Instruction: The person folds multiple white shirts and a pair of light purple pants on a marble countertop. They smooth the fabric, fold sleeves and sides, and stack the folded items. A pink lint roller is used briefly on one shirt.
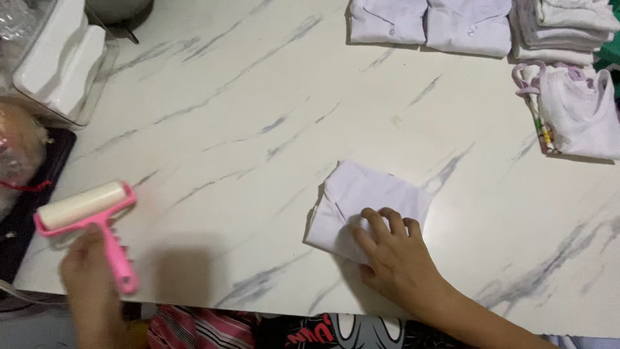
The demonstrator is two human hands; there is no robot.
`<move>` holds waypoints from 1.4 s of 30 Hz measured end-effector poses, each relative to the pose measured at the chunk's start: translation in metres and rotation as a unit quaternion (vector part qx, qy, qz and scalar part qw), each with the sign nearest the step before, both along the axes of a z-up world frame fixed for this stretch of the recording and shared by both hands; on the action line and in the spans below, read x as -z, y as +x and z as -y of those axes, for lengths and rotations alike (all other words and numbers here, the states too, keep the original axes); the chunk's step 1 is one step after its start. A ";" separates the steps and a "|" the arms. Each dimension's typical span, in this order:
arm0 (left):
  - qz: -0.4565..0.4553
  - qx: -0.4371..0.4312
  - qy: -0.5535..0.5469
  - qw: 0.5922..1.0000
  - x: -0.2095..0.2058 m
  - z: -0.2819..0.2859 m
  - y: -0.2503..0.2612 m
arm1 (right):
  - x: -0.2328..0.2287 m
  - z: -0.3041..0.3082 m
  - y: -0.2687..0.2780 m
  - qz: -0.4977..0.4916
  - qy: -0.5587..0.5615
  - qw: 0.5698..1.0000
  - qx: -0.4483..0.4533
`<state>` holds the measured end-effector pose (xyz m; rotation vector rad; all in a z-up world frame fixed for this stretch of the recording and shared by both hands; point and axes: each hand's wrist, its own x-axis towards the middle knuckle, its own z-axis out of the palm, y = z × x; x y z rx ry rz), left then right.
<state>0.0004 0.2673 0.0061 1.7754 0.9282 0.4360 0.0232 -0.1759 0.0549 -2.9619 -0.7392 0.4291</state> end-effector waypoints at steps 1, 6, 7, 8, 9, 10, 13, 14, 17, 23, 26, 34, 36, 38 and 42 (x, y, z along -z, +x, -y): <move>0.014 -0.014 -0.010 1.000 0.010 -0.015 -0.002 | 0.007 0.005 -0.001 0.014 0.017 1.000 0.000; 0.032 -0.017 -0.035 0.999 0.050 -0.089 0.007 | 0.029 0.024 0.023 0.071 0.168 0.983 0.026; 0.029 -0.002 -0.013 0.999 0.053 -0.098 0.009 | 0.025 0.037 0.034 -0.057 0.205 0.964 0.158; -0.005 0.021 0.081 0.996 0.054 -0.105 0.009 | 0.020 0.051 0.047 -0.185 0.235 0.911 0.285; -0.039 0.044 0.174 0.983 0.052 -0.111 0.006 | 0.015 0.064 0.065 -0.167 0.335 0.881 0.291; -0.075 0.068 0.265 0.959 0.048 -0.113 0.002 | 0.010 0.082 0.076 -0.148 0.431 0.839 0.296; -0.150 0.043 0.467 0.870 0.032 -0.096 -0.003 | 0.001 0.125 0.092 -0.230 0.566 0.707 0.355; -0.096 0.064 0.472 0.874 0.029 -0.081 -0.001 | -0.002 0.134 0.096 -0.235 0.604 0.682 0.340; 0.037 0.120 0.420 0.899 0.018 -0.017 0.007 | -0.007 0.140 0.095 -0.206 0.607 0.661 0.389; -0.010 0.186 0.927 0.325 -0.001 0.198 0.034 | -0.026 0.112 0.090 -0.356 0.714 0.520 0.306; -0.045 -0.136 0.960 -0.241 -0.017 0.267 0.038 | -0.028 0.109 0.088 -0.372 0.719 0.502 0.303; -0.067 -0.415 0.632 -0.651 0.003 0.310 0.101 | -0.041 0.114 0.134 -0.338 0.529 0.734 0.259; -0.082 -0.403 0.695 -0.591 0.016 0.314 0.127 | -0.055 0.115 0.164 -0.252 0.427 0.830 0.253; -0.071 -0.375 0.714 -0.588 0.027 0.318 0.151 | -0.071 0.119 0.206 -0.156 0.312 0.906 0.240; -0.045 -0.354 0.711 -0.606 0.036 0.320 0.186 | -0.087 0.122 0.315 0.155 0.250 0.949 0.111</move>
